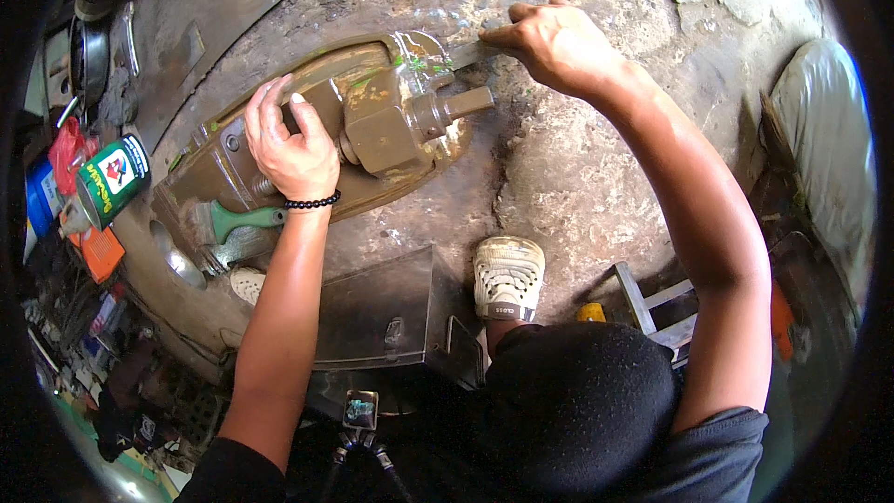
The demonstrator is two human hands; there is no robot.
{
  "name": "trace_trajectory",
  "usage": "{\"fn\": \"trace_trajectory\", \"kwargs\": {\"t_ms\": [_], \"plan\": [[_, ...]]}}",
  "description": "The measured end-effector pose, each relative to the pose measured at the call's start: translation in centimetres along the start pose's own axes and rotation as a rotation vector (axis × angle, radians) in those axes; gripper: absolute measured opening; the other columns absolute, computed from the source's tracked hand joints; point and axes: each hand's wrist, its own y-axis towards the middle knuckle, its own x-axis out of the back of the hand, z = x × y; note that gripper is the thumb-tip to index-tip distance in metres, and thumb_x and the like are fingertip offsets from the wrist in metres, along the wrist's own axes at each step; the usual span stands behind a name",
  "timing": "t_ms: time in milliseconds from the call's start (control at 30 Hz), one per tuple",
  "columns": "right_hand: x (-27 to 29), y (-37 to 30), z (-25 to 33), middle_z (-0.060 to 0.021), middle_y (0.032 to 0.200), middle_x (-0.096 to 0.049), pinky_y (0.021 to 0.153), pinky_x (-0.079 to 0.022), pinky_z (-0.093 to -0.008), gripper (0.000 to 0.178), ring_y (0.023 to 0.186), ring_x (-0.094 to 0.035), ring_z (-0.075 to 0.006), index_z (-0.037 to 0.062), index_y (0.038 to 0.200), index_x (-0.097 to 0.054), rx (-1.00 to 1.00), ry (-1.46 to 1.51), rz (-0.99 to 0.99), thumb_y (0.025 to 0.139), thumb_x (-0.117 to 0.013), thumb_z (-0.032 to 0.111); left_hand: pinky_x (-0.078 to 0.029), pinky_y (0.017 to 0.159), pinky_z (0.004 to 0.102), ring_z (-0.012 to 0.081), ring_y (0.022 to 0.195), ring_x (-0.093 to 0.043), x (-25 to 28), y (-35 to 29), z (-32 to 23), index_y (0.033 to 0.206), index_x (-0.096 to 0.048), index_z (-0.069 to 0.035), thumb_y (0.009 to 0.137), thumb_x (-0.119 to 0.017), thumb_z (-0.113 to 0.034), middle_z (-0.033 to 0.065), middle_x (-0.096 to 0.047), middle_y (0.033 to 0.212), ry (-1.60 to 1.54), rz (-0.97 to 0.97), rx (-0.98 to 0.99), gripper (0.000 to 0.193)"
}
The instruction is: The person cleans a metal vise and surrounding floor area using a brush and a scraper. They repeatedly dip the brush into a metal bowl and scrub the vise, then switch to a scraper to remove residue from the vise and floor.
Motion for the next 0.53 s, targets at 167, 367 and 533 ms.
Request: {"fn": "trace_trajectory", "kwargs": {"t_ms": [167, 367, 533], "plan": [[-1.7, 1.0, 1.5, -0.0178, 0.100, -0.072, 0.080, -0.058, -0.0427, 0.030, 0.088, -0.072, -0.0332, 0.0141, 0.121, -0.074, 0.038, 0.242, -0.024, 0.100, -0.054, 0.024, -0.047, 0.093, 0.0483, 0.0361, 0.107, -0.062, -0.3, 0.3, -0.1, 0.111, -0.070, -0.006, 0.089, -0.061, -0.015, 0.0148, -0.065, 0.113, 0.004, -0.004, 0.020, 0.025], [-0.1, 0.3, 0.4, -0.0169, 0.090, -0.069, 0.078, -0.057, -0.0439, 0.029, 0.087, -0.071, -0.0341, 0.0151, 0.120, -0.074, -0.025, 0.100, -0.053, 0.098, -0.055, 0.021, -0.047, 0.093, 0.0475, 0.0361, 0.107, -0.062, -0.1, 0.0, 0.0, 0.110, -0.070, -0.006, 0.089, -0.061, -0.015, 0.0142, -0.065, 0.115, 0.020, -0.011, 0.020, 0.024], [-0.3, 0.1, 0.0, -0.0167, 0.094, -0.070, 0.084, -0.056, -0.0448, 0.029, 0.088, -0.071, -0.0343, 0.0155, 0.120, -0.074, -0.038, 0.101, -0.031, 0.097, -0.056, 0.018, -0.047, 0.093, 0.0485, 0.0366, 0.106, -0.062, -0.3, -0.2, 0.2, 0.111, -0.070, -0.006, 0.089, -0.061, -0.014, 0.0154, -0.065, 0.114, 0.020, -0.011, 0.017, 0.025]]}}
